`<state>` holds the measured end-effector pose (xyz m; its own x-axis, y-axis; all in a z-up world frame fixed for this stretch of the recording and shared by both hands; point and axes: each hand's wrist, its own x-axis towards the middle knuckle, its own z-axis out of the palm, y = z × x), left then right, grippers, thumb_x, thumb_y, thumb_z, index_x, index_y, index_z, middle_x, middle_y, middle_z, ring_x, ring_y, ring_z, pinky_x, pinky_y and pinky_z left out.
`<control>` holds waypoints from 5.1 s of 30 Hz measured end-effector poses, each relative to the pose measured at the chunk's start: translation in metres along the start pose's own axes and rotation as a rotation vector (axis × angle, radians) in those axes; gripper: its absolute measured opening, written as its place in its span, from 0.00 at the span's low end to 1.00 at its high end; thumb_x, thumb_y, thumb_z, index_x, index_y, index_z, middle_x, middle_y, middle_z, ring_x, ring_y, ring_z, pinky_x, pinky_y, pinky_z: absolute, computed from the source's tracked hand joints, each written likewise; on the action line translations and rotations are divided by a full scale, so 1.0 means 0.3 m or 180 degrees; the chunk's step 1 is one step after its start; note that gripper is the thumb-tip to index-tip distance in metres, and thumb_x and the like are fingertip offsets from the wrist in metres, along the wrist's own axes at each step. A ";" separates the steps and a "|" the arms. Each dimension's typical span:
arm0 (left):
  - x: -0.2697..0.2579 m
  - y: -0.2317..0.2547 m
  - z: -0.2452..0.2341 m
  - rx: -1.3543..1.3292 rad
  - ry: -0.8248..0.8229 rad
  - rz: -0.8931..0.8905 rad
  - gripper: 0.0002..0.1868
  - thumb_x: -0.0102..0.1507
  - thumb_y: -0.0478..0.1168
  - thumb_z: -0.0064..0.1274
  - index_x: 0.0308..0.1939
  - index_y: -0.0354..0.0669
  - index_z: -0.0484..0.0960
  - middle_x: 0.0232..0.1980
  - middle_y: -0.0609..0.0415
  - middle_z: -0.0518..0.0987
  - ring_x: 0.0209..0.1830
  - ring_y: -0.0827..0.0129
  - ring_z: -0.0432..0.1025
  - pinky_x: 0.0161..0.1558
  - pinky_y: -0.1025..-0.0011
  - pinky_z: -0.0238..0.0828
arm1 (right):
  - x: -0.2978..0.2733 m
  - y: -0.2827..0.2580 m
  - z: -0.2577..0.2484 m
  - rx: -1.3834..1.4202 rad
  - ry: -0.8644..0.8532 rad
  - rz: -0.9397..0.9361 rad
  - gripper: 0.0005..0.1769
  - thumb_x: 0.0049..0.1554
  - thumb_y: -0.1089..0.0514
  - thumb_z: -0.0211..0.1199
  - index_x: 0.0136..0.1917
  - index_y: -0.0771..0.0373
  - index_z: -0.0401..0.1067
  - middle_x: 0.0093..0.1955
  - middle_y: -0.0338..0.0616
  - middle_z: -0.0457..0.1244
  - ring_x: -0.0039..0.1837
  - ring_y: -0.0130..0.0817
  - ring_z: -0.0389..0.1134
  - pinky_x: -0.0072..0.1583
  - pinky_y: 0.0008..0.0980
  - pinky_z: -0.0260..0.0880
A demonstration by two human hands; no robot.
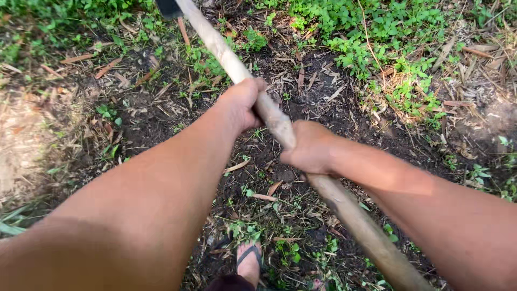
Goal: The person digs into the soil with a hoe, repeatedly swinging the blade into the ground and pulling it back to turn the earth and remove small plants.
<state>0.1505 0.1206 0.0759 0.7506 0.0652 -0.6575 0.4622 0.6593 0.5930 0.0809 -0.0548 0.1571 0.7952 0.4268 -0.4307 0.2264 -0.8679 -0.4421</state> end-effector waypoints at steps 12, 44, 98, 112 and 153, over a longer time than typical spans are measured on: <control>-0.353 -0.934 -0.005 -0.0305 -0.0602 -0.2476 0.22 0.65 0.45 0.52 0.59 0.35 0.74 0.59 0.36 0.81 0.59 0.42 0.76 0.59 0.37 0.66 | -0.531 0.470 0.247 0.0642 -0.1402 0.0950 0.20 0.45 0.54 0.70 0.51 0.62 0.74 0.43 0.48 0.71 0.46 0.39 0.74 0.52 0.39 0.75; 0.017 -0.569 -0.293 -0.0483 -0.0028 -0.1637 0.32 0.69 0.60 0.46 0.63 0.36 0.71 0.62 0.38 0.77 0.61 0.44 0.72 0.60 0.38 0.69 | -0.160 0.212 0.352 0.0827 -0.1362 0.0468 0.25 0.45 0.64 0.65 0.57 0.67 0.68 0.41 0.50 0.69 0.35 0.39 0.72 0.35 0.39 0.74; -0.175 0.050 -0.083 -0.0398 0.0136 0.0482 0.20 0.64 0.38 0.53 0.58 0.34 0.70 0.50 0.41 0.77 0.49 0.47 0.76 0.54 0.41 0.78 | -0.253 -0.058 -0.077 0.1266 -0.0854 0.0655 0.17 0.49 0.59 0.68 0.48 0.67 0.67 0.29 0.46 0.65 0.26 0.34 0.67 0.30 0.36 0.69; -0.073 -0.365 -0.320 -0.0097 0.0404 -0.1037 0.24 0.67 0.52 0.47 0.62 0.41 0.70 0.62 0.47 0.80 0.55 0.49 0.75 0.56 0.41 0.73 | -0.219 0.119 0.243 0.0633 -0.1678 0.0674 0.19 0.48 0.63 0.65 0.54 0.67 0.71 0.43 0.49 0.69 0.42 0.40 0.71 0.45 0.40 0.72; -0.172 -0.631 -0.168 -0.0930 0.0807 -0.1362 0.18 0.66 0.38 0.51 0.59 0.38 0.71 0.56 0.40 0.78 0.59 0.46 0.73 0.60 0.36 0.67 | -0.426 0.294 0.117 0.0377 -0.1782 0.0791 0.21 0.49 0.56 0.66 0.54 0.63 0.66 0.40 0.48 0.67 0.42 0.40 0.71 0.46 0.40 0.71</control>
<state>0.0004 0.0301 -0.0259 0.3721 -0.0991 -0.9229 0.5233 0.8436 0.1203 -0.0207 -0.1771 0.1455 0.3934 0.3121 -0.8648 -0.0171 -0.9380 -0.3462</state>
